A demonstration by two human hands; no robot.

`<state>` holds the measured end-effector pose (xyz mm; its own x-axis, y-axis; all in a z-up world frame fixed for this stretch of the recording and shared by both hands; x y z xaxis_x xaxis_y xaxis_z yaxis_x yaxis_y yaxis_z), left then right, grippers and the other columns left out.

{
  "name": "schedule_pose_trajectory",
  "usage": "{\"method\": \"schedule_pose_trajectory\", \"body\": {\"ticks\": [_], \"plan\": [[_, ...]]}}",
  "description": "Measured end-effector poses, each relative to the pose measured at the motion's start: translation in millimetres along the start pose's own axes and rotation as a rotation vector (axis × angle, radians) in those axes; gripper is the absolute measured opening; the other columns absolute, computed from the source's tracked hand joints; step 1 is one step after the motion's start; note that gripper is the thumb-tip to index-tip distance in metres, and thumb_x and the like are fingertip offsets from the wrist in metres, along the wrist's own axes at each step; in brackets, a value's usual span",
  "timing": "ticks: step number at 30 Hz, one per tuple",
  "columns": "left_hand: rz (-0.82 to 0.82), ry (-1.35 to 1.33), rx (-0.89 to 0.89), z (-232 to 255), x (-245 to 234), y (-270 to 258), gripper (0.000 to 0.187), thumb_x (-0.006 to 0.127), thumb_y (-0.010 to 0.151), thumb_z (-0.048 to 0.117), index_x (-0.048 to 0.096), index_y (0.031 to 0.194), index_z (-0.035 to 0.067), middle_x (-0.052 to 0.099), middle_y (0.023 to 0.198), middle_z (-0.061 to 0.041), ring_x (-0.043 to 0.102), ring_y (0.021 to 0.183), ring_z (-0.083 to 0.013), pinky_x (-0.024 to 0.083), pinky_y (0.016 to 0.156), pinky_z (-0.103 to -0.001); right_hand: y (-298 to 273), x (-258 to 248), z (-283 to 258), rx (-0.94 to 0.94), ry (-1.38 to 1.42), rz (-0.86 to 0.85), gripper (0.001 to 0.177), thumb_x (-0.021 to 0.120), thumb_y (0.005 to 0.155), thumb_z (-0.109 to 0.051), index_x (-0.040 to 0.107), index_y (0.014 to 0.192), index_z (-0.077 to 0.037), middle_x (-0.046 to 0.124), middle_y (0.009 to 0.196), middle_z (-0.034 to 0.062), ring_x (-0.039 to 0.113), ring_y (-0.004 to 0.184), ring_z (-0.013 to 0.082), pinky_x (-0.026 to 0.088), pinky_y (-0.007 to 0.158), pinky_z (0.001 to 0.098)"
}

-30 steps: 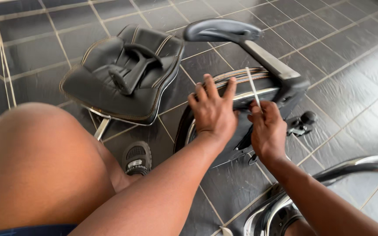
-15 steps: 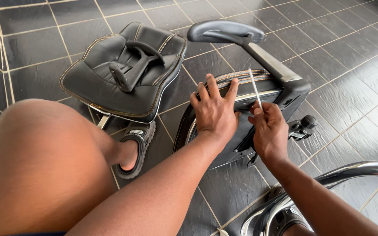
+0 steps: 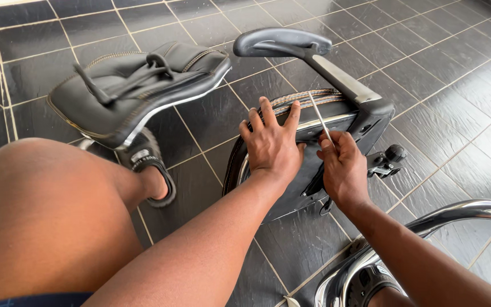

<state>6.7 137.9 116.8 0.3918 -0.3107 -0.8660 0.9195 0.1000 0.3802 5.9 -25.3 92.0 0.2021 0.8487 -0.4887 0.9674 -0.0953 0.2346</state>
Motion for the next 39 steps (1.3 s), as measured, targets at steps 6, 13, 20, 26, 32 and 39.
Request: {"method": "schedule_pose_trajectory", "body": {"ticks": [6, 13, 20, 26, 32, 39], "plan": [[0.023, -0.005, 0.012, 0, 0, 2, 0.086, 0.083, 0.075, 0.046, 0.044, 0.15, 0.032, 0.033, 0.153, -0.029, 0.037, 0.136, -0.0474, 0.032, 0.107, -0.062, -1, 0, -1, -0.041, 0.007, 0.021, 0.026, 0.057, 0.104, -0.021, 0.062, 0.117, 0.001, 0.075, 0.105, 0.0119, 0.075, 0.093, 0.018, 0.058, 0.08, 0.0309], [0.029, 0.025, 0.012, -1, 3, 5, 0.085, 0.083, 0.075, 0.047, 0.045, 0.149, 0.033, 0.034, 0.153, -0.028, 0.039, 0.136, -0.0466, 0.034, 0.107, -0.061, -2, 5, -1, -0.044, -0.016, 0.022, 0.026, 0.058, 0.105, -0.022, 0.062, 0.116, 0.001, 0.075, 0.103, 0.0126, 0.076, 0.092, 0.018, 0.058, 0.078, 0.0317], [0.0, 0.015, 0.013, -1, 0, 4, 0.086, 0.083, 0.076, 0.047, 0.043, 0.151, 0.033, 0.033, 0.154, -0.028, 0.039, 0.135, -0.0456, 0.033, 0.108, -0.061, 1, 3, -6, -0.055, -0.056, 0.029, 0.026, 0.058, 0.104, -0.022, 0.062, 0.118, 0.0, 0.075, 0.1, 0.0123, 0.076, 0.09, 0.0175, 0.057, 0.076, 0.0326], [-0.006, 0.028, 0.016, 2, 2, 4, 0.087, 0.083, 0.076, 0.047, 0.042, 0.151, 0.032, 0.032, 0.154, -0.029, 0.037, 0.136, -0.047, 0.032, 0.108, -0.062, 2, 3, 3, -0.054, 0.037, -0.008, 0.026, 0.058, 0.104, -0.021, 0.064, 0.117, 0.001, 0.076, 0.101, 0.0122, 0.075, 0.09, 0.0188, 0.058, 0.079, 0.032], [-0.054, 0.033, 0.002, 1, 1, 3, 0.087, 0.082, 0.078, 0.046, 0.04, 0.152, 0.032, 0.028, 0.156, -0.03, 0.034, 0.139, -0.0476, 0.03, 0.109, -0.062, 3, -1, -1, -0.005, -0.018, -0.05, 0.028, 0.058, 0.101, -0.022, 0.063, 0.118, 0.0, 0.076, 0.103, 0.0099, 0.075, 0.09, 0.0181, 0.057, 0.077, 0.033], [-0.055, 0.036, 0.015, 1, 3, 2, 0.088, 0.082, 0.078, 0.046, 0.038, 0.153, 0.03, 0.027, 0.156, -0.031, 0.03, 0.143, -0.048, 0.026, 0.112, -0.063, 2, -9, -2, -0.026, -0.056, -0.049, 0.027, 0.058, 0.102, -0.024, 0.064, 0.115, -0.001, 0.076, 0.099, 0.0123, 0.073, 0.089, 0.0218, 0.056, 0.08, 0.0343]]}}
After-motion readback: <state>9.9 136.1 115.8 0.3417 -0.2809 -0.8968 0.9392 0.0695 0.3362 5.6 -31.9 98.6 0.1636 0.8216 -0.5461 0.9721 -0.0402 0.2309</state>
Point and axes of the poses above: each hand's wrist, its own y-axis towards the middle knuckle, its own x-axis out of the palm, z = x × y, the point moved 9 cm from there along y, towards the middle knuckle
